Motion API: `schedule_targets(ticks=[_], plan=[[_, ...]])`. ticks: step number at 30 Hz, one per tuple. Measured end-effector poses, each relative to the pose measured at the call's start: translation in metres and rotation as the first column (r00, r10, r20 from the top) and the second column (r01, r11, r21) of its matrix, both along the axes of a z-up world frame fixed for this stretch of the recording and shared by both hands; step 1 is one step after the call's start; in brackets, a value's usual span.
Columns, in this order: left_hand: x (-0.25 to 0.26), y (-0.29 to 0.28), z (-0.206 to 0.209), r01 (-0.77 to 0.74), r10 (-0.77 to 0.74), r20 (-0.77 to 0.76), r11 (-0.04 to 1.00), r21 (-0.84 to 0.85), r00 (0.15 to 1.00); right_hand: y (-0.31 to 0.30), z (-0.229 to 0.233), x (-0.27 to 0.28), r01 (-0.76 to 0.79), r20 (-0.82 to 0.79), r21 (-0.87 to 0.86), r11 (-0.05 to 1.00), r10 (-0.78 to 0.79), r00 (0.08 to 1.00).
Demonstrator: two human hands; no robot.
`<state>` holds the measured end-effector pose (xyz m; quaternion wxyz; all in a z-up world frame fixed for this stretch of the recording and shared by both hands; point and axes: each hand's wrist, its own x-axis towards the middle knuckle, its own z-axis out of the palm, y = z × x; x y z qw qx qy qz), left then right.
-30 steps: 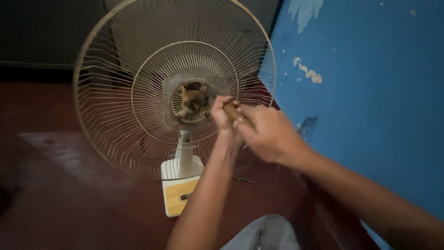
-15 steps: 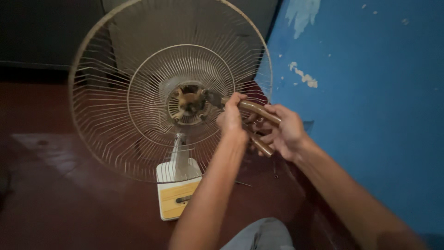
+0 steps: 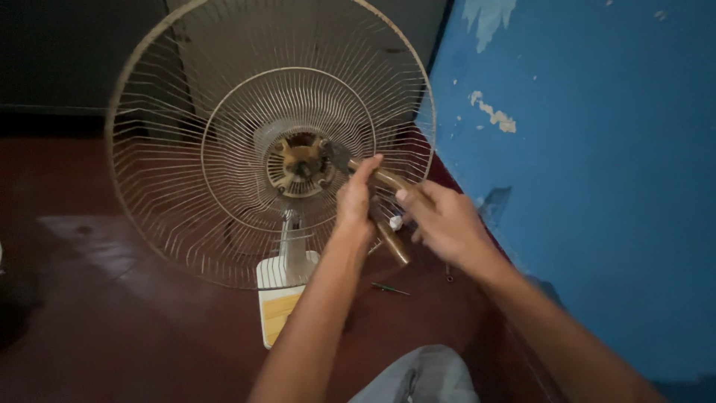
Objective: The person uses pliers to repeatedly grip and pull at the central hub of an electric fan's motor assembly. The person holds the fan cage with one hand while manipulating the hub with the other, attempting to dislodge or adjust a component.
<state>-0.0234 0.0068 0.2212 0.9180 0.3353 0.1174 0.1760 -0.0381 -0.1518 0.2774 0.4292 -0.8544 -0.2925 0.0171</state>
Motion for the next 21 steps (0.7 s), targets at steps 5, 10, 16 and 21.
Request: schedule_targets(ticks=[5, 10, 16, 21], plan=[[0.004, 0.005, -0.01, -0.017, 0.018, -0.018, 0.999, 0.048, 1.0, 0.004, 0.015, -0.014, 0.1, 0.311, -0.124, 0.987, -0.057, 0.949], [0.009, 0.011, -0.013, 0.026, -0.027, 0.088, 1.0, 0.018, 0.996, 0.007, 0.026, -0.019, 0.153, 0.354, -0.201, 0.968, -0.074, 0.932], [0.009, 0.008, -0.01, 0.016, -0.015, 0.049, 1.0, -0.012, 0.999, 0.009, 0.028, -0.019, 0.174, 0.397, -0.207, 0.963, -0.08, 0.914], [0.004, 0.008, -0.008, -0.035, 0.035, 0.002, 0.997, 0.075, 0.999, 0.011, 0.03, -0.018, 0.186, 0.361, -0.268, 0.945, -0.081, 0.929]])
